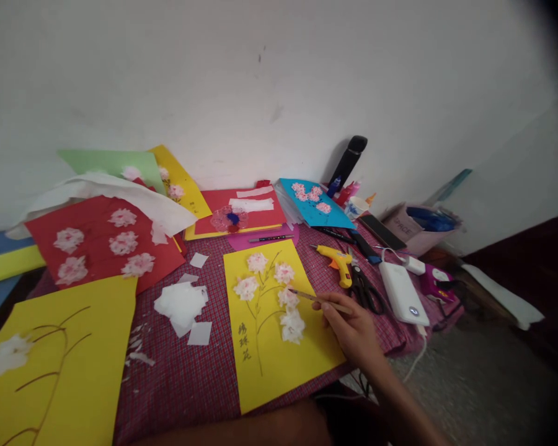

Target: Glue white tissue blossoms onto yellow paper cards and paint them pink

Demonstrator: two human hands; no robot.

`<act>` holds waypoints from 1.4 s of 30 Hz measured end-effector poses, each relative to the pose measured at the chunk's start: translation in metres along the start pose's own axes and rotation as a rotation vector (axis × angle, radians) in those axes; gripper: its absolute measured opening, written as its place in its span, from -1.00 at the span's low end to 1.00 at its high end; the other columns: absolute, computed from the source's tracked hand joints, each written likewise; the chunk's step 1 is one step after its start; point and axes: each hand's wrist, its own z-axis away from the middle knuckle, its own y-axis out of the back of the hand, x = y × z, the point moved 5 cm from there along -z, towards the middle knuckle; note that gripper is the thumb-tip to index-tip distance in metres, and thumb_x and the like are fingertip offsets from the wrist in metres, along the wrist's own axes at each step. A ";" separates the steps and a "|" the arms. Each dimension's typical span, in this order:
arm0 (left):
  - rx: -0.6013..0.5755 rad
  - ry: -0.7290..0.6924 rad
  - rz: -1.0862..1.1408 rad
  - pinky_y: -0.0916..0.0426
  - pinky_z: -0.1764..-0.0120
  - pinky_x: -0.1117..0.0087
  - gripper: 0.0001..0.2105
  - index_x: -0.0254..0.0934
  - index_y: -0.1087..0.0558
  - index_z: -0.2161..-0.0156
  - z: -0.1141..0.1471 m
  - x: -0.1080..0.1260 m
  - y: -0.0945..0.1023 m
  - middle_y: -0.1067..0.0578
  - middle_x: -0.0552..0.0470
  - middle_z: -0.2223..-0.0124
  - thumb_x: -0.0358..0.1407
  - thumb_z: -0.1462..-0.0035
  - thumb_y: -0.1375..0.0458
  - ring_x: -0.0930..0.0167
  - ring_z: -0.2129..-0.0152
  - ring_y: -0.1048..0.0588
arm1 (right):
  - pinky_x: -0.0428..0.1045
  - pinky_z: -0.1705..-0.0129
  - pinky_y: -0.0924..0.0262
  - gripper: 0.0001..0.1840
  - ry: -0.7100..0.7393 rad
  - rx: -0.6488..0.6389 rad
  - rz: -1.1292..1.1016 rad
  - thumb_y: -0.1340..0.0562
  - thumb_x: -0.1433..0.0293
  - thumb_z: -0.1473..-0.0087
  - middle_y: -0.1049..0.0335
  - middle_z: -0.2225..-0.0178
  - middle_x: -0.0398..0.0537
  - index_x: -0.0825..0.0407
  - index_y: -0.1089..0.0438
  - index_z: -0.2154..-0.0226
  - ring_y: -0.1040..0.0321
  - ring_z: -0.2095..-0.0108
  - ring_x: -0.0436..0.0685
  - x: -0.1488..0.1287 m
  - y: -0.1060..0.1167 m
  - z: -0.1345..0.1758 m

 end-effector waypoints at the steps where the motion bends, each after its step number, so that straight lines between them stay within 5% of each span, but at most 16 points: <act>1: -0.001 -0.009 -0.006 -0.51 0.17 0.29 -0.76 -0.27 -0.47 0.02 0.000 0.000 0.001 -0.51 -0.08 0.05 -0.17 -0.33 -0.15 0.40 0.21 -0.52 | -0.02 0.39 -0.31 -0.62 -0.002 -0.014 0.014 -0.31 0.07 -0.19 -0.60 0.27 0.04 0.01 -0.51 0.14 -0.40 0.46 0.10 -0.001 -0.001 -0.002; 16: 0.001 -0.057 -0.081 -0.51 0.20 0.32 -0.76 -0.28 -0.48 0.05 0.000 0.003 0.001 -0.53 -0.06 0.10 -0.16 -0.33 -0.14 0.43 0.26 -0.52 | -0.05 0.45 -0.28 -0.65 -0.033 0.038 -0.105 -0.36 0.12 -0.16 -0.59 0.28 0.04 0.03 -0.53 0.13 -0.37 0.49 0.06 0.018 0.019 0.011; 28: 0.013 -0.042 -0.106 -0.51 0.18 0.30 -0.76 -0.27 -0.48 0.04 -0.002 0.002 0.002 -0.52 -0.07 0.07 -0.16 -0.33 -0.15 0.41 0.23 -0.52 | -0.02 0.44 -0.35 -0.58 0.002 0.017 -0.014 -0.35 0.03 -0.12 -0.62 0.29 0.07 0.03 -0.52 0.17 -0.41 0.49 0.10 -0.003 -0.009 -0.007; 42: 0.011 -0.032 -0.064 -0.51 0.19 0.32 -0.77 -0.27 -0.48 0.06 0.001 0.002 0.000 -0.53 -0.06 0.08 -0.16 -0.33 -0.14 0.42 0.24 -0.52 | -0.06 0.49 -0.23 -0.65 -0.046 0.053 -0.070 -0.35 0.10 -0.16 -0.58 0.33 0.03 0.03 -0.55 0.16 -0.35 0.50 0.06 0.008 0.019 0.026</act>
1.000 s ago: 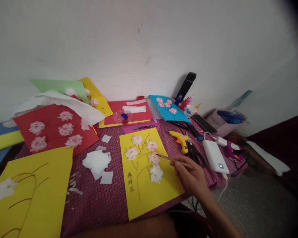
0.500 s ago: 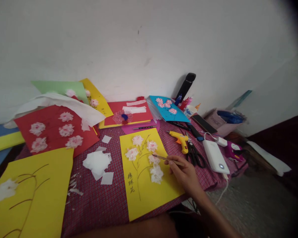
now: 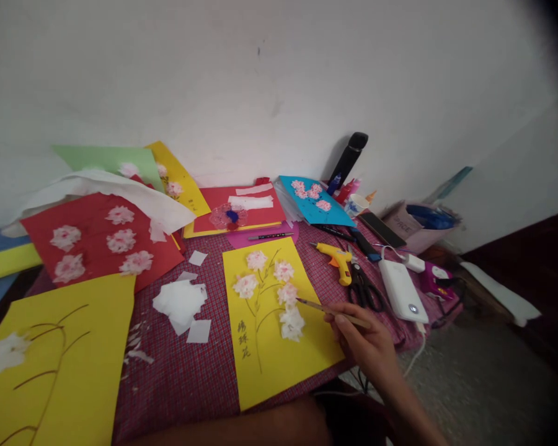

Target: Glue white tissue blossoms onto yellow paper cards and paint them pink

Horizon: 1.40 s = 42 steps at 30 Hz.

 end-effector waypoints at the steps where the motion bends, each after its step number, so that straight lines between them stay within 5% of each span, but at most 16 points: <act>1: -0.002 0.001 0.004 -0.51 0.19 0.32 -0.76 -0.27 -0.48 0.05 0.000 0.000 0.000 -0.53 -0.06 0.09 -0.15 -0.33 -0.15 0.42 0.24 -0.52 | -0.06 0.48 -0.23 -0.64 -0.004 0.007 0.006 -0.35 0.10 -0.16 -0.58 0.34 0.02 0.03 -0.55 0.16 -0.35 0.51 0.06 0.000 0.000 0.002; 18: -0.068 0.018 0.030 -0.51 0.22 0.32 -0.74 -0.30 -0.48 0.07 0.001 0.001 0.000 -0.53 -0.05 0.13 -0.14 -0.34 -0.14 0.44 0.29 -0.52 | -0.06 0.45 -0.28 -0.66 -0.005 -0.050 0.008 -0.35 0.10 -0.15 -0.58 0.35 0.00 0.01 -0.56 0.18 -0.37 0.50 0.07 0.000 -0.014 0.001; 42: 0.022 -0.022 -0.004 -0.51 0.21 0.34 -0.76 -0.28 -0.49 0.08 0.000 -0.001 -0.002 -0.53 -0.05 0.12 -0.15 -0.35 -0.12 0.45 0.28 -0.51 | -0.07 0.43 -0.27 -0.64 0.003 -0.012 -0.024 -0.35 0.11 -0.16 -0.57 0.36 -0.01 0.04 -0.53 0.16 -0.36 0.51 0.03 0.000 -0.017 -0.002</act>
